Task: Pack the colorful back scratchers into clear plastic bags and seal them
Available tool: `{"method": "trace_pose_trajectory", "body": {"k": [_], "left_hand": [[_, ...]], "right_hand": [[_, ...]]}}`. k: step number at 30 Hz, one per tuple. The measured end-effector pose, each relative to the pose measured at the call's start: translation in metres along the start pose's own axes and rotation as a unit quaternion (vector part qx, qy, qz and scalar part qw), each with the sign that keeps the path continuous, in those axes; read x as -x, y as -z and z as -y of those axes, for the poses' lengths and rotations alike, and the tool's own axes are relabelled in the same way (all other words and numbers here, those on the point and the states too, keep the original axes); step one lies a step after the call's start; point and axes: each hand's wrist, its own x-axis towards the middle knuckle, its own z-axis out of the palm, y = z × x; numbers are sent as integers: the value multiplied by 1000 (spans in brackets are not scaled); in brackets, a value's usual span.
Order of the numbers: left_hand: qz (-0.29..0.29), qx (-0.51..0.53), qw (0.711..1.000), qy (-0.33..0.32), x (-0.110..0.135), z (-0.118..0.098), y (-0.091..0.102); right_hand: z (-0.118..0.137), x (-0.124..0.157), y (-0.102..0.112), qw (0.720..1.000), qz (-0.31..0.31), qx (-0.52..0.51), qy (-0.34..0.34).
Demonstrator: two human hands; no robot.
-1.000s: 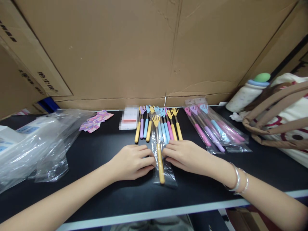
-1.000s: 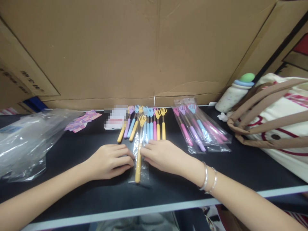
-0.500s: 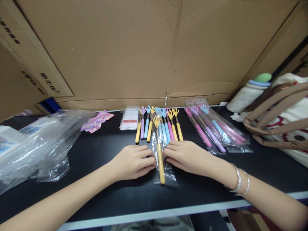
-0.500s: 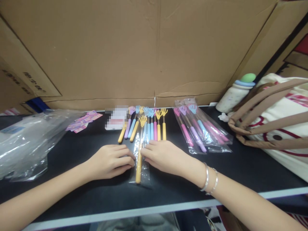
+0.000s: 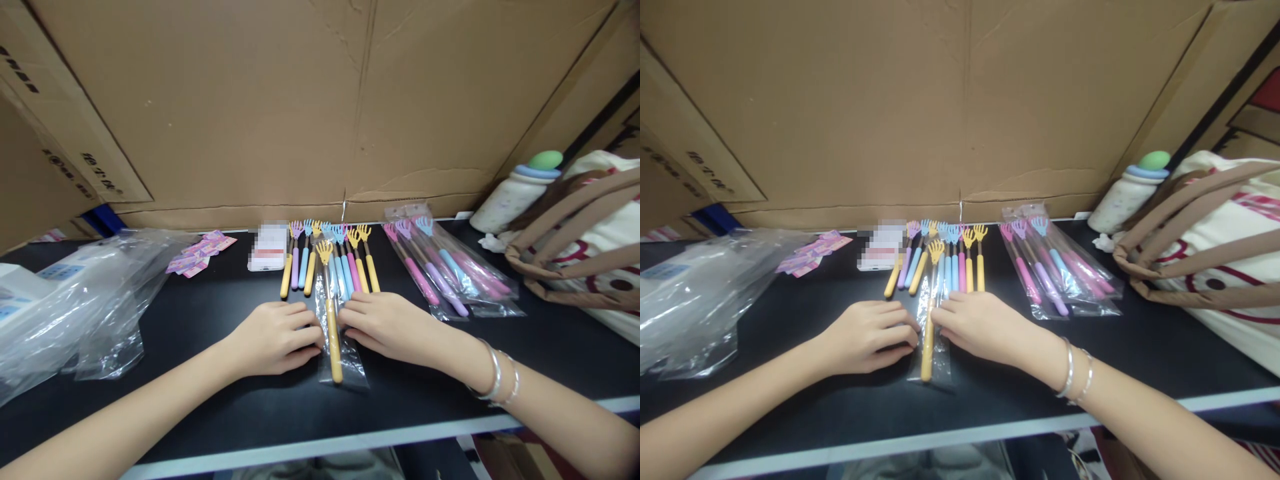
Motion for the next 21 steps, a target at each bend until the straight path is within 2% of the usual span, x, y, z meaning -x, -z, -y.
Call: {"method": "trace_pose_trajectory", "body": {"k": [21], "left_hand": [[-7, 6, 1000, -1, 0, 0, 1]], "right_hand": [[0, 0, 0, 1000, 14, 1, -7]]}}
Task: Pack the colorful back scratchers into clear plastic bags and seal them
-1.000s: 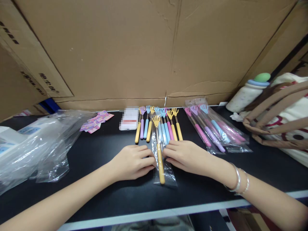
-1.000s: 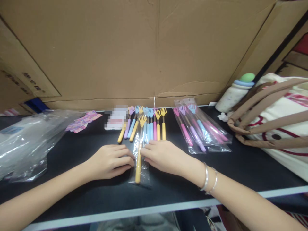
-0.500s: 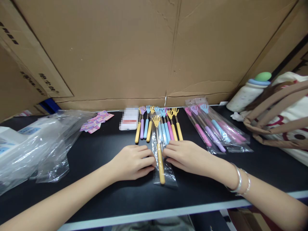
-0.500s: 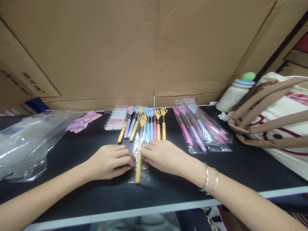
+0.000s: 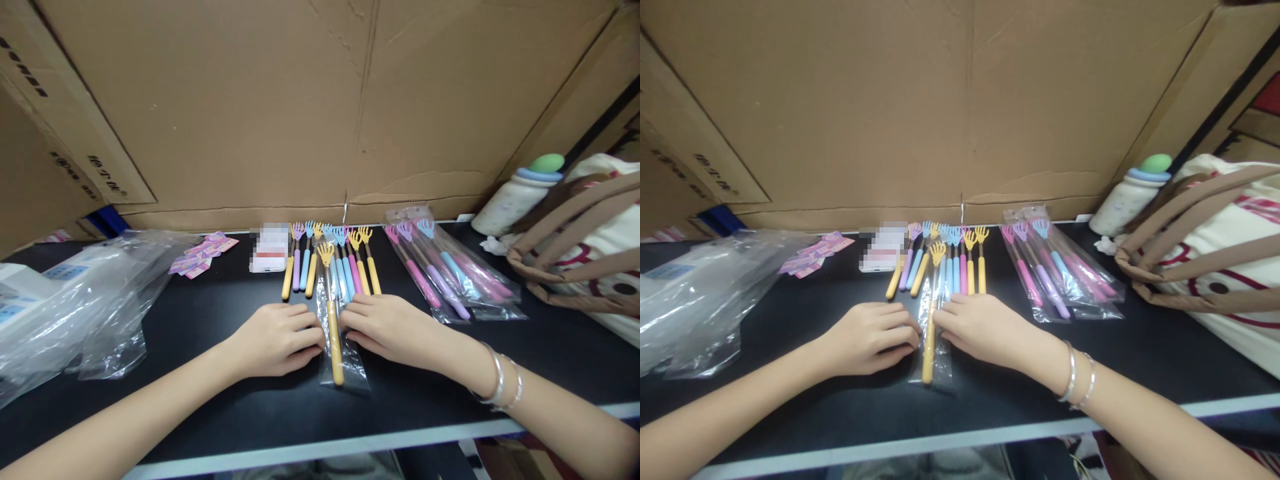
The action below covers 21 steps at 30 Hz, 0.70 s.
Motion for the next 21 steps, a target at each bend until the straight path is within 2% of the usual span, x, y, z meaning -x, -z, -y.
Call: {"method": "trace_pose_trajectory", "body": {"k": [21], "left_hand": [[-4, 4, 1000, 2, 0, 0, -2]], "right_hand": [[2, 0, 1, 1000, 7, 5, -4]]}}
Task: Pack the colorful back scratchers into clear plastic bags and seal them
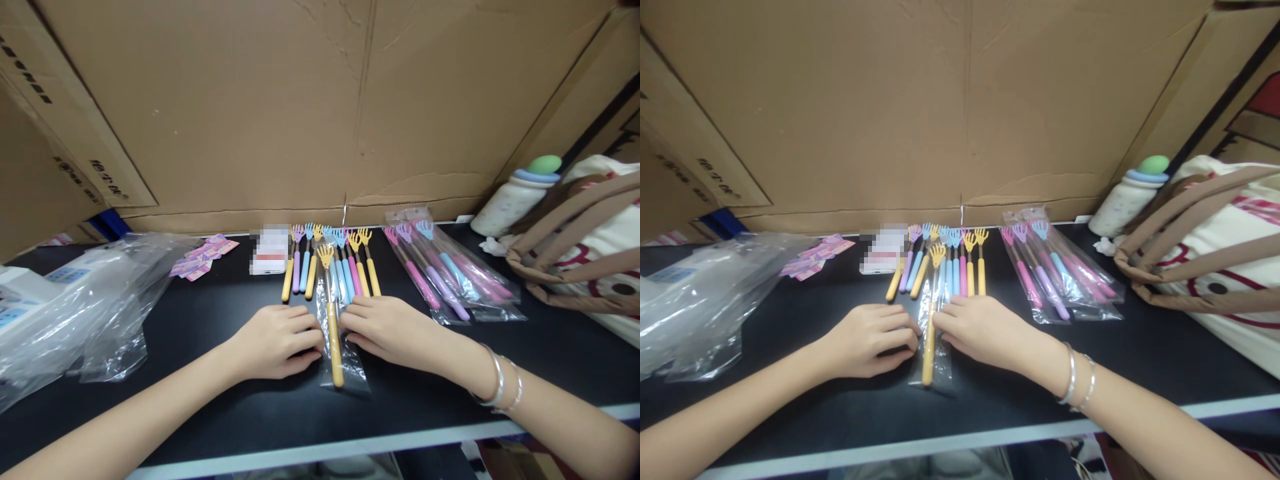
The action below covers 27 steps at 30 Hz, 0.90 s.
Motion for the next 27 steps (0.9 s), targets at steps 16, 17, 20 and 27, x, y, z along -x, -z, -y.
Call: {"method": "trace_pose_trajectory", "body": {"k": [16, 17, 20, 27], "left_hand": [[-11, -4, 1000, -1, -1, -1, 0], [-11, -5, 1000, -2, -1, -1, 0], [-11, -7, 1000, -3, -1, -1, 0], [-6, -4, 1000, -4, -1, -1, 1]], "right_hand": [[0, 0, 0, 1000, -1, 6, 1], [0, 0, 0, 1000, -1, 4, 2], [0, 0, 0, 1000, 0, -1, 1], [0, 0, 0, 1000, -14, -6, 2]]}}
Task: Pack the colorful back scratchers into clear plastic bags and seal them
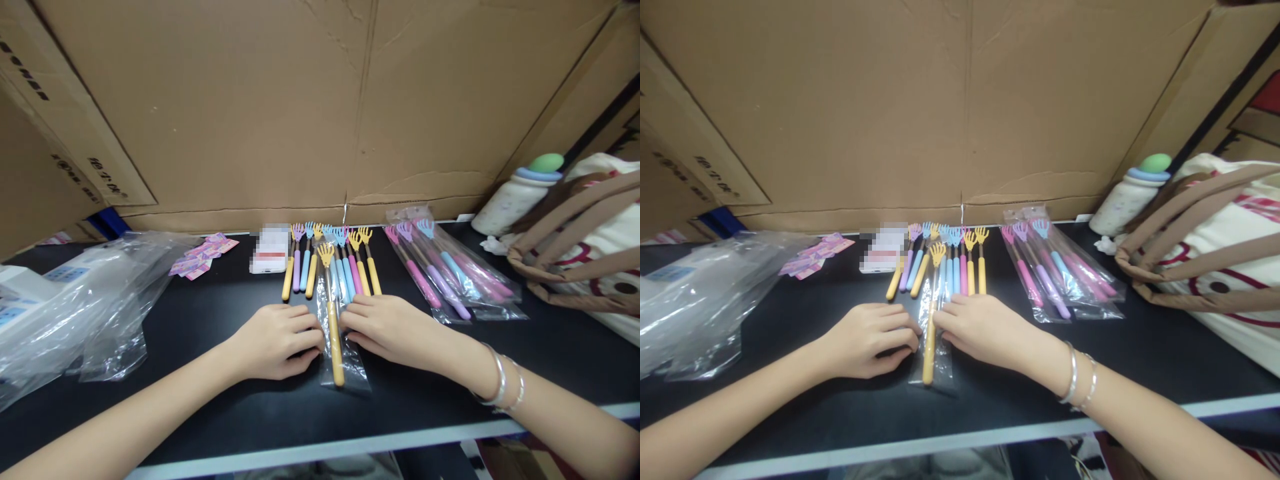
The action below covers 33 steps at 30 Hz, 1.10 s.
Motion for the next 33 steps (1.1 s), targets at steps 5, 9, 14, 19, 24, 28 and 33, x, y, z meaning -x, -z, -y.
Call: {"method": "trace_pose_trajectory", "body": {"k": [5, 9, 14, 19, 24, 28, 33], "left_hand": [[4, -8, 1000, -5, 0, 1, 1], [8, -18, 1000, -8, 0, 1, 1], [6, -22, 1000, -9, 0, 2, 1], [9, -20, 1000, -8, 0, 1, 0], [11, -18, 1000, -7, 0, 1, 1], [4, -25, 1000, -11, -1, 1, 0], [-5, -26, 1000, -9, -1, 1, 1]], "right_hand": [[0, 1, 0, 1000, -1, -9, -2], [-1, 0, -1, 1000, -3, 5, 1], [-1, 0, -2, 1000, -2, 13, 1], [-1, 0, -2, 1000, -7, 3, 2], [-1, 1, -2, 1000, -13, -10, 2], [-1, 1, -1, 1000, -11, -9, 2], [-1, 1, -2, 1000, -25, -6, 9]]}}
